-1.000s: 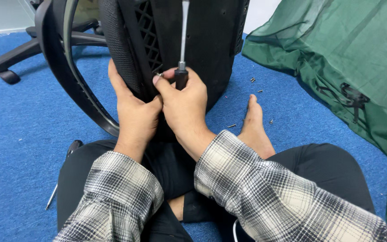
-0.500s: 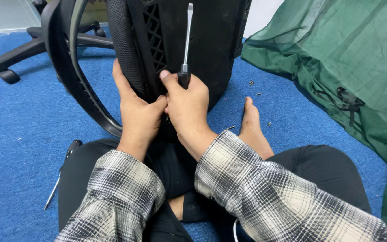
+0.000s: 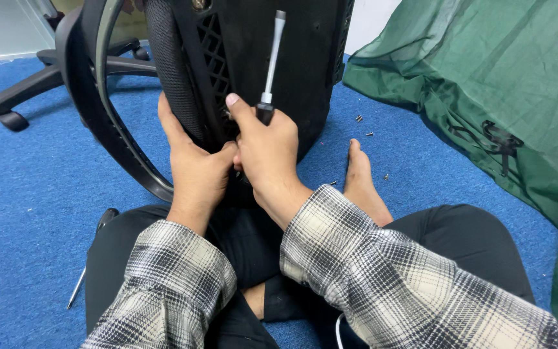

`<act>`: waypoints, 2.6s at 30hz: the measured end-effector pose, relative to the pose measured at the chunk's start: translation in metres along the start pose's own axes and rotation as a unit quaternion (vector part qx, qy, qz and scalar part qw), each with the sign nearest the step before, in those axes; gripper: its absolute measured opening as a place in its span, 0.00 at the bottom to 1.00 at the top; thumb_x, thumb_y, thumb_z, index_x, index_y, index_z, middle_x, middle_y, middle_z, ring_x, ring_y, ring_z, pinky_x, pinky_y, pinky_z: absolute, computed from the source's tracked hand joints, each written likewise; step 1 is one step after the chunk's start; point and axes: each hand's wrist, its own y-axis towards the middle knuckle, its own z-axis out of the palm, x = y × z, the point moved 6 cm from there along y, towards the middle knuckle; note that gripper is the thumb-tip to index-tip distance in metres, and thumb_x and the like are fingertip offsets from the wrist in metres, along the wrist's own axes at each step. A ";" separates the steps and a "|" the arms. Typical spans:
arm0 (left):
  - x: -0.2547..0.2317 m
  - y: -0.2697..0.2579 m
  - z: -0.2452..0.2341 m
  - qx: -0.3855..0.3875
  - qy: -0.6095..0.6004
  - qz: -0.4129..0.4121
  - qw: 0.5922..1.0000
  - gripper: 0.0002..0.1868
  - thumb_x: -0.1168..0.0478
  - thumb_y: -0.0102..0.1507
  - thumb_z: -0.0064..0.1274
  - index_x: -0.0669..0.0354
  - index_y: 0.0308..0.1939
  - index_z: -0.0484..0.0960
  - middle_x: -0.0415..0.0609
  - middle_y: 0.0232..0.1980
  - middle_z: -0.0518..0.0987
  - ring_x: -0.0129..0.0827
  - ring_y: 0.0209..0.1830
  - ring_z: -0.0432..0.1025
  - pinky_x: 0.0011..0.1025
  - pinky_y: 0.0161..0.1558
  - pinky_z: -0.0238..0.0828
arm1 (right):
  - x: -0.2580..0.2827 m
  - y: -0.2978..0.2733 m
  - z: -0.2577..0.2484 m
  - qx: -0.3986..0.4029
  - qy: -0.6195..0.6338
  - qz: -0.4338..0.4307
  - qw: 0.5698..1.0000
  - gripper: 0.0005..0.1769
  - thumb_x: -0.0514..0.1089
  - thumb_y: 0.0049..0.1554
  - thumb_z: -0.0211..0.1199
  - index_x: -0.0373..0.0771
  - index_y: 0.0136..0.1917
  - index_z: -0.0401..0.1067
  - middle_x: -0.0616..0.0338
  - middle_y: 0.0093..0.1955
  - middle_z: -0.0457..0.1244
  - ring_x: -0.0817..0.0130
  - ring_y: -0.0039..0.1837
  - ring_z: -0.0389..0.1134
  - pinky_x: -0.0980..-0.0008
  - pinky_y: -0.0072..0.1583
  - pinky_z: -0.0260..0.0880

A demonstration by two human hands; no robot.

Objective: The person uses a screwdriver to remove multiple screws from the back of an office chair. They systematically loosen and remove each screw, placing them on the floor, and eventually detach a plastic back support piece from the chair frame.

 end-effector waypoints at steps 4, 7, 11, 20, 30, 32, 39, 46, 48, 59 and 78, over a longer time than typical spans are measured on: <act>0.001 0.000 0.000 0.009 0.009 0.030 0.999 0.58 0.79 0.56 0.59 0.49 0.81 0.40 0.56 0.64 0.75 0.37 0.57 0.78 0.31 0.54 0.82 | 0.007 0.001 0.001 0.009 -0.021 -0.011 1.000 0.09 0.42 0.52 0.69 0.38 0.36 0.71 0.65 0.25 0.61 0.78 0.23 0.59 0.76 0.27 0.60; 0.001 0.001 0.000 0.016 0.002 0.043 0.999 0.58 0.80 0.56 0.57 0.50 0.82 0.40 0.57 0.65 0.74 0.38 0.58 0.77 0.32 0.55 0.81 | 0.009 0.001 -0.002 0.013 -0.029 -0.002 0.999 0.10 0.41 0.52 0.69 0.38 0.36 0.69 0.64 0.25 0.61 0.78 0.23 0.59 0.75 0.27 0.61; 0.000 0.002 0.001 0.019 -0.023 0.029 0.999 0.58 0.80 0.55 0.55 0.50 0.81 0.39 0.57 0.64 0.74 0.39 0.55 0.77 0.32 0.51 0.81 | 0.006 0.001 -0.002 0.029 -0.039 0.028 0.998 0.15 0.43 0.56 0.67 0.32 0.34 0.70 0.61 0.24 0.59 0.77 0.23 0.58 0.74 0.26 0.59; -0.004 0.002 0.002 0.022 0.003 0.040 0.999 0.58 0.80 0.56 0.55 0.51 0.82 0.39 0.56 0.65 0.73 0.37 0.59 0.76 0.32 0.57 0.80 | 0.011 0.002 -0.002 0.025 -0.032 0.001 0.999 0.10 0.40 0.53 0.68 0.35 0.33 0.72 0.63 0.24 0.62 0.78 0.23 0.59 0.76 0.26 0.59; 0.003 0.002 -0.001 0.018 -0.008 0.039 0.999 0.58 0.80 0.55 0.56 0.53 0.82 0.38 0.57 0.69 0.71 0.40 0.65 0.74 0.32 0.62 0.77 | 0.005 0.008 -0.009 0.003 -0.042 -0.101 0.994 0.10 0.39 0.49 0.71 0.37 0.37 0.69 0.64 0.26 0.62 0.78 0.24 0.61 0.75 0.26 0.62; 0.001 0.002 -0.002 0.017 0.015 0.066 0.998 0.58 0.79 0.55 0.57 0.54 0.82 0.39 0.58 0.72 0.69 0.42 0.69 0.71 0.33 0.67 0.72 | -0.006 0.015 -0.022 -0.022 -0.025 -0.092 0.995 0.11 0.39 0.51 0.71 0.35 0.38 0.68 0.63 0.26 0.61 0.76 0.23 0.60 0.75 0.26 0.61; 0.006 0.001 -0.008 -0.004 0.073 0.039 0.997 0.58 0.74 0.55 0.59 0.55 0.82 0.40 0.57 0.72 0.69 0.42 0.70 0.69 0.34 0.70 0.67 | -0.056 0.026 -0.118 -0.081 0.056 0.167 0.981 0.19 0.55 0.54 0.56 0.35 0.43 0.69 0.57 0.28 0.58 0.68 0.26 0.61 0.69 0.29 0.64; 0.015 0.004 -0.010 0.015 0.045 0.021 0.999 0.56 0.75 0.52 0.66 0.60 0.78 0.49 0.58 0.69 0.71 0.44 0.69 0.70 0.35 0.71 0.69 | -0.097 0.078 -0.183 -0.200 -0.043 0.128 0.970 0.12 0.43 0.55 0.67 0.41 0.46 0.65 0.63 0.30 0.58 0.72 0.27 0.59 0.69 0.30 0.64; 0.031 0.004 -0.012 0.007 0.049 -0.052 0.997 0.51 0.73 0.50 0.71 0.62 0.73 0.58 0.58 0.65 0.76 0.44 0.64 0.75 0.35 0.67 0.74 | -0.107 0.084 -0.201 -0.233 -0.023 0.125 0.964 0.08 0.40 0.54 0.64 0.46 0.47 0.68 0.66 0.30 0.58 0.73 0.27 0.59 0.70 0.30 0.63; 0.062 0.003 -0.033 0.026 0.032 -0.045 0.998 0.62 0.80 0.42 0.63 0.57 0.77 0.50 0.54 0.71 0.71 0.45 0.71 0.69 0.36 0.70 0.69 | -0.135 0.009 -0.195 -0.024 -0.172 -0.019 0.985 0.22 0.32 0.51 0.61 0.35 0.59 0.65 0.65 0.41 0.62 0.76 0.33 0.64 0.75 0.31 0.67; 0.062 -0.012 -0.024 0.042 0.080 0.014 0.996 0.68 0.81 0.46 0.63 0.54 0.82 0.38 0.59 0.73 0.68 0.48 0.72 0.70 0.38 0.65 0.78 | -0.083 -0.023 -0.139 0.285 -0.204 0.034 0.936 0.27 0.34 0.56 0.61 0.39 0.70 0.71 0.60 0.41 0.70 0.81 0.31 0.63 0.82 0.31 0.60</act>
